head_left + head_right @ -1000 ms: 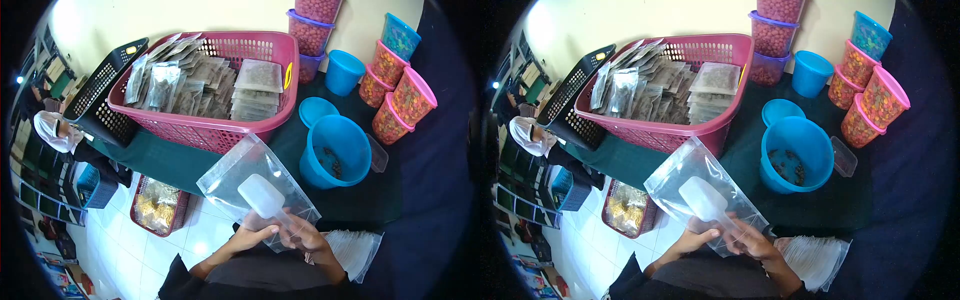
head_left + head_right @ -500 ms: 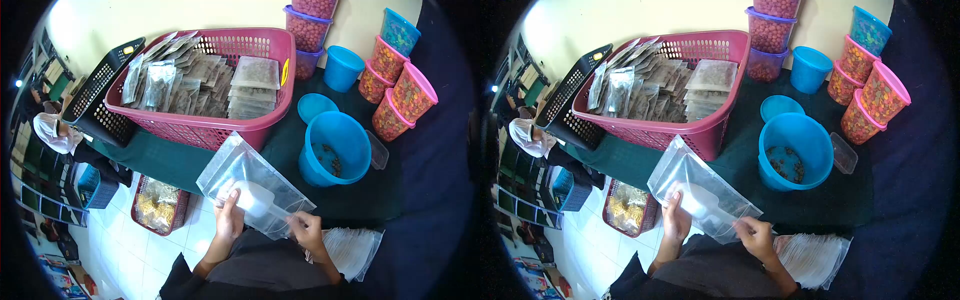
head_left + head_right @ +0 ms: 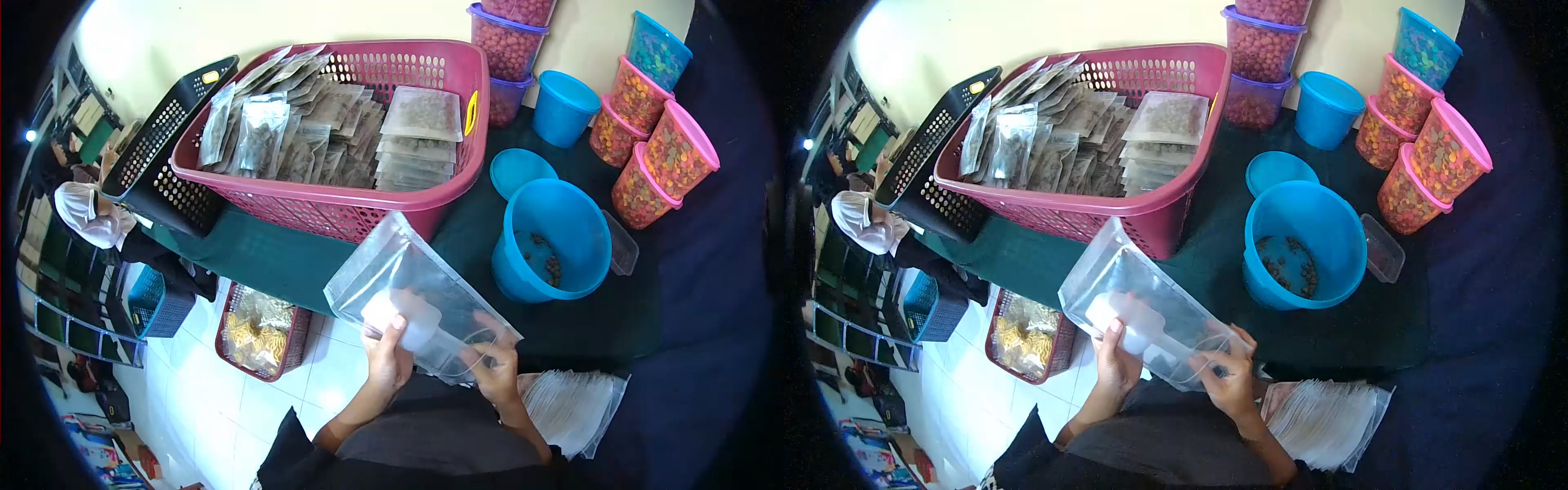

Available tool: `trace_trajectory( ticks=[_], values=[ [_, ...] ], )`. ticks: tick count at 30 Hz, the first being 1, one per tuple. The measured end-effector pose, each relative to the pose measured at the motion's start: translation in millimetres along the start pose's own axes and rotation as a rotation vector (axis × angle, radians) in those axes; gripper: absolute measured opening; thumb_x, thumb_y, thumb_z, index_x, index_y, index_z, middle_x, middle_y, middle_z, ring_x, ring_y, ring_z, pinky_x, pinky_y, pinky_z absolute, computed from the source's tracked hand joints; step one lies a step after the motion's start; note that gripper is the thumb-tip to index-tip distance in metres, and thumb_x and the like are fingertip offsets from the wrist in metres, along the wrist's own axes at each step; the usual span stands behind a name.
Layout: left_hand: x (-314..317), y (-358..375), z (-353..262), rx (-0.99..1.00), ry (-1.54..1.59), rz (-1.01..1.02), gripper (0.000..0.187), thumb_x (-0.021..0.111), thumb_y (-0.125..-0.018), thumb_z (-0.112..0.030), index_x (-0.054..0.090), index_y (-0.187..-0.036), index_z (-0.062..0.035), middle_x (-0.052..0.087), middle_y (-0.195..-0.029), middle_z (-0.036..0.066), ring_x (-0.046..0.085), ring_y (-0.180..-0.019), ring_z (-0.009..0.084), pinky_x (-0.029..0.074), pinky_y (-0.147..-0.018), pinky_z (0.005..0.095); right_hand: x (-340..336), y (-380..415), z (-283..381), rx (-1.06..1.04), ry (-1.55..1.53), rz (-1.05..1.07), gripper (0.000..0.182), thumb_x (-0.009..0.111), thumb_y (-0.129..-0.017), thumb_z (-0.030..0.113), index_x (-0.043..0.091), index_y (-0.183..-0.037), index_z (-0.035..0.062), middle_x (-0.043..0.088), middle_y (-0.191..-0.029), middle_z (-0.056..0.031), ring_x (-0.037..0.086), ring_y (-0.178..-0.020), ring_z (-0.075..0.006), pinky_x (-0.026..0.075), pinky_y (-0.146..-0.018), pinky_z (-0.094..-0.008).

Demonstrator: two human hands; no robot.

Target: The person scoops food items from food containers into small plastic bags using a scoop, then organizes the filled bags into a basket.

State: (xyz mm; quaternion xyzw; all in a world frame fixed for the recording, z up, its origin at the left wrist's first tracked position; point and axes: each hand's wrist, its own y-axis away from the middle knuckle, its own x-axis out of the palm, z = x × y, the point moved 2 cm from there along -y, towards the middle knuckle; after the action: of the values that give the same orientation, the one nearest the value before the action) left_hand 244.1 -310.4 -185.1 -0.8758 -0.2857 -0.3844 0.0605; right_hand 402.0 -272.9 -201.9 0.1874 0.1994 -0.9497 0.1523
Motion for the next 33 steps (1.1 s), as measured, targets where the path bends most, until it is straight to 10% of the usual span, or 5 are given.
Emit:
trace_trajectory(
  ticks=[15, 20, 25, 33],
  values=[
    [-10, 0, 6, 0.005, 0.148, 0.039, 0.041, 0.059, -0.074, -0.005, 0.042, -0.111, -0.0011, 0.051, -0.103, 0.008, 0.049, -0.092, 0.0161, 0.038, -0.081, 0.0319, 14, -3, -1, 0.175, -0.271, -0.284, 0.012, 0.063, -0.071, 0.011, 0.06, -0.066, -0.0004, 0.054, -0.101, -0.0117, 0.043, -0.099, -0.0192, 0.032, -0.081, -0.0306],
    [-4, -2, -9, 0.004, -0.009, 0.016, 0.051, 0.056, -0.076, -0.022, 0.033, -0.117, -0.0028, 0.045, -0.108, 0.012, 0.045, -0.102, 0.0243, 0.038, -0.084, 0.042, 2, -14, 17, -0.105, 0.054, 0.139, 0.01, 0.066, -0.064, 0.012, 0.062, -0.065, 0.0032, 0.054, -0.1, -0.0125, 0.043, -0.098, -0.0249, 0.029, -0.083, -0.0342],
    [-15, -9, -16, 0.055, 0.092, 0.016, 0.039, 0.049, -0.081, -0.006, 0.034, -0.116, -0.0024, 0.044, -0.113, 0.017, 0.044, -0.105, 0.0249, 0.04, -0.084, 0.0381, -16, -10, -9, 0.143, -0.084, -0.134, 0.009, 0.064, -0.065, 0.012, 0.063, -0.067, 0.0028, 0.057, -0.095, -0.0086, 0.041, -0.093, -0.0225, 0.029, -0.082, -0.034],
    [-9, -6, -12, 0.018, 0.06, 0.059, 0.038, 0.049, -0.08, -0.01, 0.036, -0.116, -0.0031, 0.045, -0.111, 0.012, 0.044, -0.101, 0.0206, 0.033, -0.088, 0.0372, -9, -6, -1, 0.065, -0.111, 0.094, 0.01, 0.062, -0.069, 0.011, 0.06, -0.065, 0.0016, 0.059, -0.093, -0.008, 0.044, -0.093, -0.0204, 0.033, -0.08, -0.031]
  ],
)
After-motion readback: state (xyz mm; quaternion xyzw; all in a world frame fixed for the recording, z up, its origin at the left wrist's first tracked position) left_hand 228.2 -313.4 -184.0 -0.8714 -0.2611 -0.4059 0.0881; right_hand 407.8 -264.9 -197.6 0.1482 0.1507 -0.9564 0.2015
